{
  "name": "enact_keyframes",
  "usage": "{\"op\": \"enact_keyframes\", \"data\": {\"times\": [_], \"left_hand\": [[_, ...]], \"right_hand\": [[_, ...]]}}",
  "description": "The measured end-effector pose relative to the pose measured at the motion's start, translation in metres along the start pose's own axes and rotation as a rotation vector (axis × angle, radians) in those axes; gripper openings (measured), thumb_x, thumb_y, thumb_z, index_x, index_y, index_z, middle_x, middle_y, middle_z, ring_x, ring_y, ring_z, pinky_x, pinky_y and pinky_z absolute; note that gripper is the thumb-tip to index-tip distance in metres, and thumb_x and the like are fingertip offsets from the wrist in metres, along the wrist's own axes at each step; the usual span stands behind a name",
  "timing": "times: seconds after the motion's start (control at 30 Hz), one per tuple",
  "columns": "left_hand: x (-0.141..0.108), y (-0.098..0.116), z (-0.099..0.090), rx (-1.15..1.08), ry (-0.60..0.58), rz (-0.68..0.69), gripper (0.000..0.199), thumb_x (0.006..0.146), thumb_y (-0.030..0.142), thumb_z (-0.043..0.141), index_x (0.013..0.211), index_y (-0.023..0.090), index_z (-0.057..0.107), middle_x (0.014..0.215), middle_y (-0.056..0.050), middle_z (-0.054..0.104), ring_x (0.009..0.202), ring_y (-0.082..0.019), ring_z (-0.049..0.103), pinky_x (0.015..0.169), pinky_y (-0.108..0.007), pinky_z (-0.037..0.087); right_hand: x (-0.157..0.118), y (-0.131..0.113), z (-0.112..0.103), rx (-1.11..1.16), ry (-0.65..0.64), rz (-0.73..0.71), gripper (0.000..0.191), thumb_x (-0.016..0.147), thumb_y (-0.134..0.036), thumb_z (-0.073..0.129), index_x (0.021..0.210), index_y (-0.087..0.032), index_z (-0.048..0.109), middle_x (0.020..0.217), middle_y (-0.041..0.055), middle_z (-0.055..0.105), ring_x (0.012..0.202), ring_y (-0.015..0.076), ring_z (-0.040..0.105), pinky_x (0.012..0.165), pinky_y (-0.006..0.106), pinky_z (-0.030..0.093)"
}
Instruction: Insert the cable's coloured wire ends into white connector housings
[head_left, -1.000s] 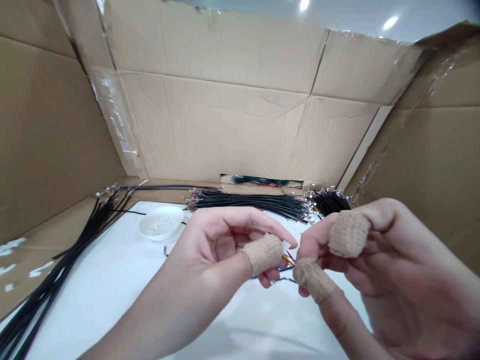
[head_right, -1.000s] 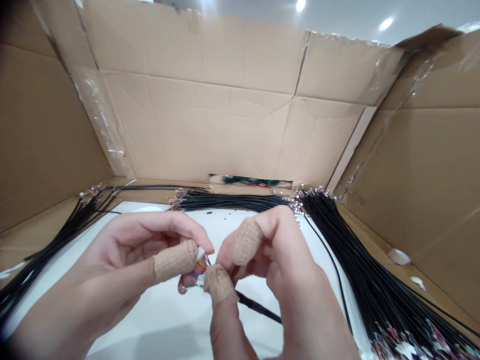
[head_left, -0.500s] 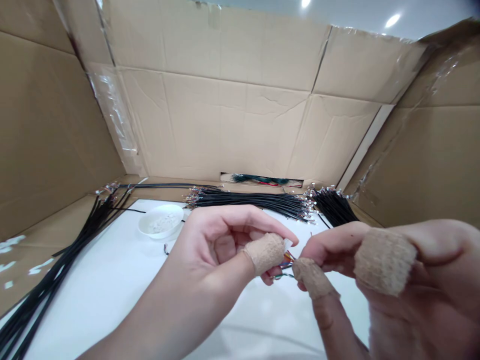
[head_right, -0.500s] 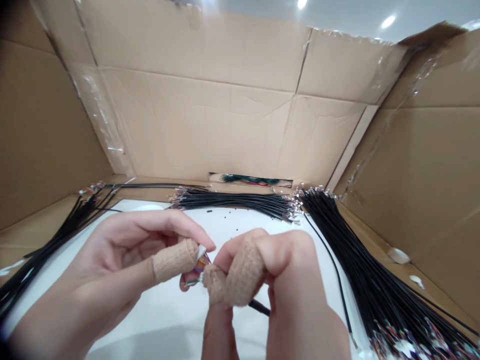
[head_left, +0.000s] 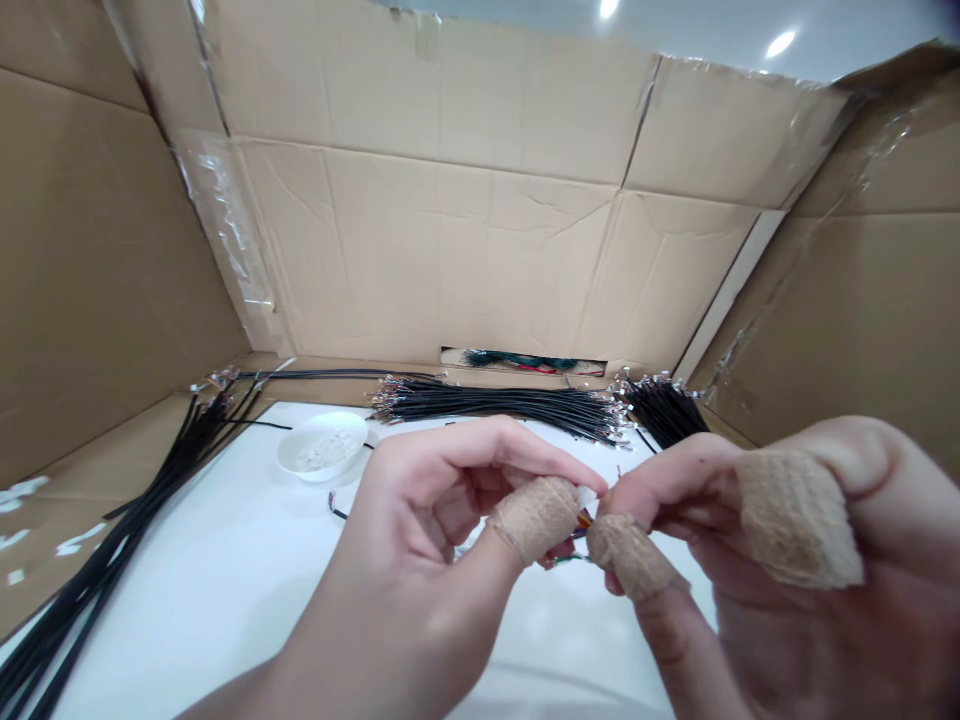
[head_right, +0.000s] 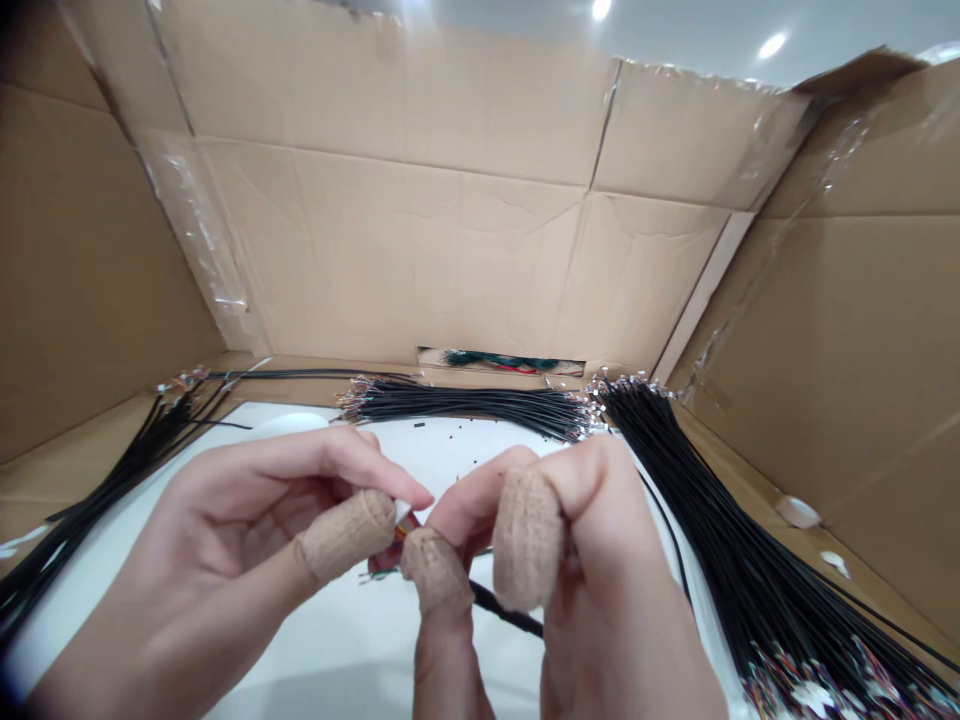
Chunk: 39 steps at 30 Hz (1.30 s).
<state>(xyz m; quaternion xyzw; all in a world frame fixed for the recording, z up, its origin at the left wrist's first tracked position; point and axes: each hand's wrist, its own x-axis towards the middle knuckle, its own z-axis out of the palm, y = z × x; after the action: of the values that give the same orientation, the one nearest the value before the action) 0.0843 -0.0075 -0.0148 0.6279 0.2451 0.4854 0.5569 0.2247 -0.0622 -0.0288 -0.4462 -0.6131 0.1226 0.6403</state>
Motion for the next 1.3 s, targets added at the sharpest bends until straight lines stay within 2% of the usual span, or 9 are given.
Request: {"op": "enact_keyframes", "data": {"times": [0.1, 0.27, 0.37, 0.53, 0.67, 0.8, 0.93, 1.07, 1.3], "left_hand": [[-0.001, -0.002, 0.002, 0.075, 0.078, 0.034, 0.019, 0.079, 0.01, 0.069, 0.068, 0.024, 0.078, 0.059, 0.003, 0.07, 0.054, -0.009, 0.061, 0.049, -0.013, 0.05], [-0.003, -0.002, 0.004, 0.156, 0.158, 0.038, 0.017, 0.079, 0.012, 0.069, 0.067, 0.023, 0.076, 0.062, 0.003, 0.072, 0.057, -0.011, 0.066, 0.051, -0.015, 0.054], [-0.002, -0.002, 0.004, 0.09, 0.108, 0.033, 0.019, 0.08, 0.011, 0.069, 0.069, 0.024, 0.078, 0.061, 0.004, 0.072, 0.057, -0.01, 0.065, 0.052, -0.013, 0.053], [0.006, -0.002, -0.003, -0.114, -0.066, -0.039, 0.021, 0.086, 0.011, 0.068, 0.077, 0.026, 0.08, 0.068, 0.004, 0.073, 0.063, -0.008, 0.067, 0.058, -0.012, 0.053], [0.006, -0.001, -0.011, -0.127, -0.058, -0.064, 0.017, 0.086, 0.013, 0.07, 0.078, 0.024, 0.079, 0.069, 0.003, 0.073, 0.066, -0.009, 0.069, 0.06, -0.013, 0.055], [0.003, 0.0, -0.013, -0.051, -0.042, 0.038, 0.02, 0.087, 0.012, 0.069, 0.079, 0.026, 0.08, 0.072, 0.005, 0.074, 0.068, -0.007, 0.069, 0.063, -0.01, 0.054], [0.004, -0.001, -0.011, 0.041, -0.008, 0.119, 0.021, 0.087, 0.011, 0.068, 0.081, 0.027, 0.08, 0.077, 0.005, 0.076, 0.069, -0.008, 0.068, 0.06, -0.01, 0.053], [0.002, -0.004, -0.01, 0.142, 0.052, 0.196, 0.02, 0.087, 0.013, 0.069, 0.082, 0.03, 0.079, 0.079, 0.008, 0.075, 0.067, -0.007, 0.066, 0.059, -0.01, 0.052], [-0.005, -0.01, -0.009, 0.28, 0.11, 0.282, 0.031, 0.086, 0.008, 0.068, 0.093, 0.038, 0.077, 0.089, 0.011, 0.076, 0.081, -0.008, 0.069, 0.072, -0.012, 0.056]], "right_hand": [[0.003, -0.006, 0.0, -0.007, -0.025, 0.048, 0.042, 0.068, 0.006, 0.068, 0.077, -0.026, 0.042, 0.069, -0.0052, 0.062, 0.064, 0.018, 0.071, 0.059, 0.029, 0.061], [0.002, -0.003, 0.0, 0.014, -0.014, 0.018, 0.043, 0.066, 0.006, 0.067, 0.083, -0.027, 0.046, 0.071, -0.0037, 0.065, 0.063, 0.0178, 0.069, 0.064, 0.032, 0.06], [0.002, -0.002, 0.002, 0.021, -0.005, 0.024, 0.04, 0.067, 0.005, 0.066, 0.08, -0.027, 0.045, 0.068, -0.0039, 0.062, 0.06, 0.0172, 0.067, 0.06, 0.03, 0.058], [0.003, -0.009, 0.006, 0.083, 0.0, 0.118, 0.036, 0.077, 0.002, 0.064, 0.077, -0.025, 0.04, 0.073, -0.0017, 0.063, 0.061, 0.0148, 0.065, 0.055, 0.025, 0.056], [0.005, -0.01, 0.005, 0.093, -0.024, 0.132, 0.029, 0.08, -0.002, 0.068, 0.087, -0.025, 0.051, 0.079, -0.0003, 0.064, 0.064, 0.013, 0.064, 0.059, 0.02, 0.059], [0.007, 0.003, 0.003, 0.119, -0.058, 0.056, 0.021, 0.083, -0.01, 0.069, 0.089, -0.025, 0.057, 0.081, 0.0003, 0.067, 0.066, 0.0121, 0.066, 0.058, 0.016, 0.059], [0.008, 0.012, 0.006, 0.162, 0.015, -0.022, 0.021, 0.079, -0.01, 0.072, 0.084, -0.025, 0.057, 0.076, -0.0013, 0.067, 0.057, 0.0098, 0.063, 0.05, 0.013, 0.056], [0.009, 0.011, 0.007, 0.205, 0.042, -0.006, 0.024, 0.077, -0.008, 0.073, 0.084, -0.025, 0.058, 0.074, -0.0021, 0.067, 0.058, 0.0109, 0.065, 0.052, 0.015, 0.057], [0.013, 0.01, 0.006, 0.254, 0.008, 0.065, 0.023, 0.079, -0.015, 0.075, 0.083, -0.025, 0.055, 0.075, -0.0022, 0.068, 0.06, 0.0102, 0.065, 0.051, 0.015, 0.055]]}}
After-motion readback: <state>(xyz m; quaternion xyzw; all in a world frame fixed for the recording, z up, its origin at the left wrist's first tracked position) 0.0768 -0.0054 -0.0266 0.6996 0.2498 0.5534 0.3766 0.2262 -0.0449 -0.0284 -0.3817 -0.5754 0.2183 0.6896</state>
